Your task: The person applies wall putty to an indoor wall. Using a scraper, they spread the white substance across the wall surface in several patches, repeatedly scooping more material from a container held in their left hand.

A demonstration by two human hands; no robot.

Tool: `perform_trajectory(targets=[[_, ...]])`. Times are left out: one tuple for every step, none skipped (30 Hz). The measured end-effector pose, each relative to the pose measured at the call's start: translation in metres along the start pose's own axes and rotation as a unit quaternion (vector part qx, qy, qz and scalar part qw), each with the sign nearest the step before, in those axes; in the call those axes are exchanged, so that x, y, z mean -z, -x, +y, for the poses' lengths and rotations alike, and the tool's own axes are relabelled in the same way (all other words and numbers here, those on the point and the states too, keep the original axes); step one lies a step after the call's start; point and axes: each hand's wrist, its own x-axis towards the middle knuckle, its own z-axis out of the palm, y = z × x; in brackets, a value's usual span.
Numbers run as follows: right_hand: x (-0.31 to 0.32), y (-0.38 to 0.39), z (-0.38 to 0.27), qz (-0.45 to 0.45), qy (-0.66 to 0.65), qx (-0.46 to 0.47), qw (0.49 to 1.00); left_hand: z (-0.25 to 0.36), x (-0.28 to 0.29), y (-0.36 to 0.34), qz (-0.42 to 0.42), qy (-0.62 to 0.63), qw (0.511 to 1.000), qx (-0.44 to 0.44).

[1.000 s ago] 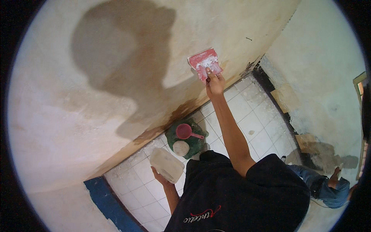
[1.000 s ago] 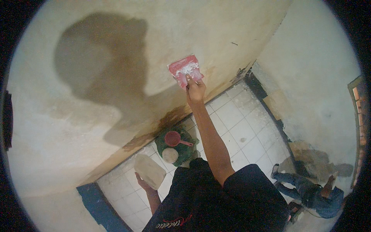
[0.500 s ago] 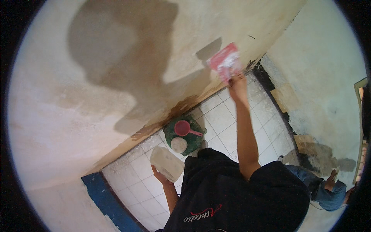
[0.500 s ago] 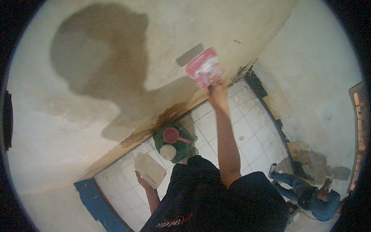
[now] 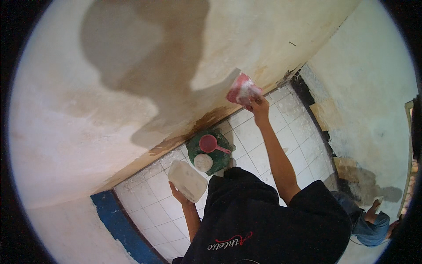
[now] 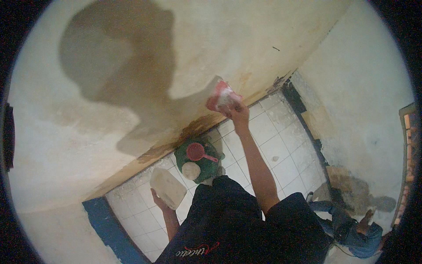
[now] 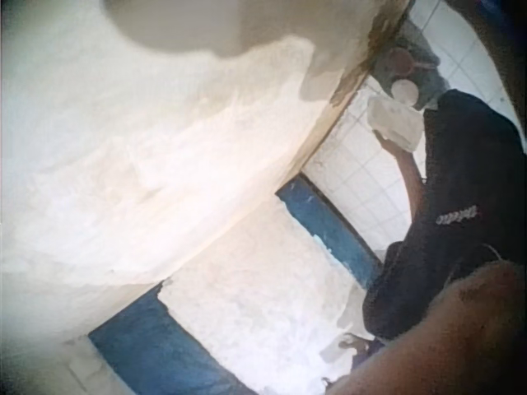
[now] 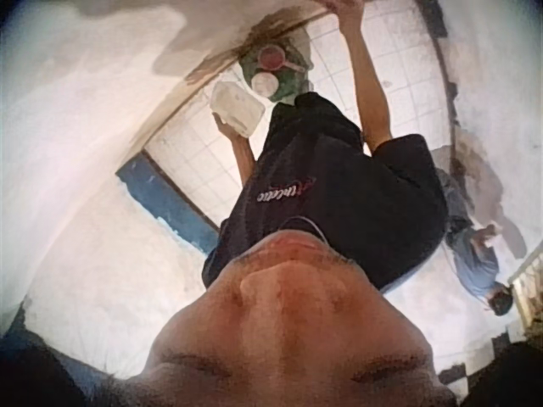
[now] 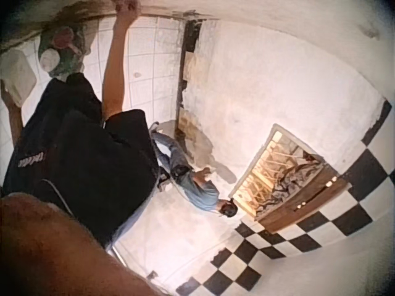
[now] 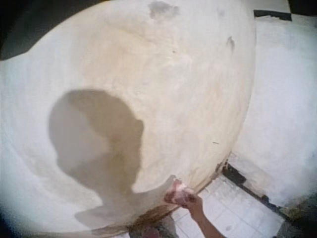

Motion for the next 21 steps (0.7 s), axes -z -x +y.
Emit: perform_trajectory(targets=[[-0.014,0.000,-0.014,-0.017,-0.143,-0.039,0.989,0.000,-0.004,-0.001,-0.005,-0.002,1.000,0.002],[-0.029,-0.002,-0.027,-0.036,-0.284,-0.078,0.955,0.001,-0.009,-0.001,-0.001,-0.004,1.000,-0.005],[-0.046,-0.004,-0.041,-0.034,-0.287,-0.077,0.954,0.000,-0.012,0.000,0.005,-0.006,1.000,-0.013],[-0.062,-0.007,-0.055,-0.025,-0.337,-0.059,0.939,0.001,-0.013,0.001,0.005,-0.009,1.000,-0.013],[-0.075,-0.012,-0.060,-0.015,-0.387,-0.040,0.921,0.000,-0.015,0.002,0.007,-0.007,1.000,-0.004],[-0.086,-0.020,-0.058,-0.011,-0.389,-0.041,0.920,0.001,-0.016,0.002,0.010,-0.003,1.000,0.004],[-0.095,-0.032,-0.049,-0.022,-0.384,-0.035,0.923,0.000,-0.017,0.001,0.009,-0.007,1.000,0.006],[-0.103,-0.038,-0.037,-0.035,-0.378,-0.031,0.925,-0.001,-0.015,0.002,0.019,-0.004,1.000,0.008],[-0.110,-0.040,-0.023,-0.035,-0.378,-0.034,0.925,-0.001,-0.012,0.003,0.029,0.000,1.000,0.008],[-0.118,-0.041,-0.007,-0.019,-0.382,-0.094,0.919,-0.002,-0.007,0.003,0.034,-0.001,0.999,0.008],[-0.123,-0.043,0.015,-0.003,-0.384,-0.152,0.911,-0.003,0.000,0.003,0.031,0.009,0.999,0.012],[-0.111,-0.053,0.061,-0.056,-0.433,-0.123,0.891,-0.003,0.002,0.001,0.022,0.016,0.999,0.020],[-0.103,-0.054,0.096,-0.051,-0.415,-0.124,0.900,-0.003,0.004,0.000,0.023,0.010,0.999,0.023],[-0.097,-0.049,0.125,-0.036,-0.365,-0.105,0.925,-0.004,0.008,-0.001,0.019,-0.005,1.000,0.015],[-0.081,-0.046,0.161,0.000,-0.104,0.033,0.994,-0.004,0.005,-0.002,0.009,-0.023,1.000,0.011],[-0.071,-0.040,0.188,0.031,-0.004,0.055,0.998,-0.003,0.004,-0.001,0.010,-0.025,1.000,0.012],[-0.076,-0.026,0.190,0.044,-0.047,-0.021,0.998,-0.002,0.009,0.005,0.016,-0.009,1.000,0.002],[-0.080,-0.016,0.192,0.110,-0.310,-0.286,0.900,-0.002,0.014,0.010,0.020,0.006,1.000,-0.008],[-0.082,-0.017,0.191,0.105,-0.308,-0.288,0.901,-0.003,0.021,0.011,0.024,0.010,1.000,-0.011],[-0.082,-0.022,0.189,0.104,-0.209,-0.248,0.940,-0.003,0.028,0.010,0.019,0.021,1.000,-0.004],[-0.082,-0.030,0.187,0.103,-0.108,-0.204,0.968,-0.004,0.034,0.009,0.013,0.032,0.999,0.003]])
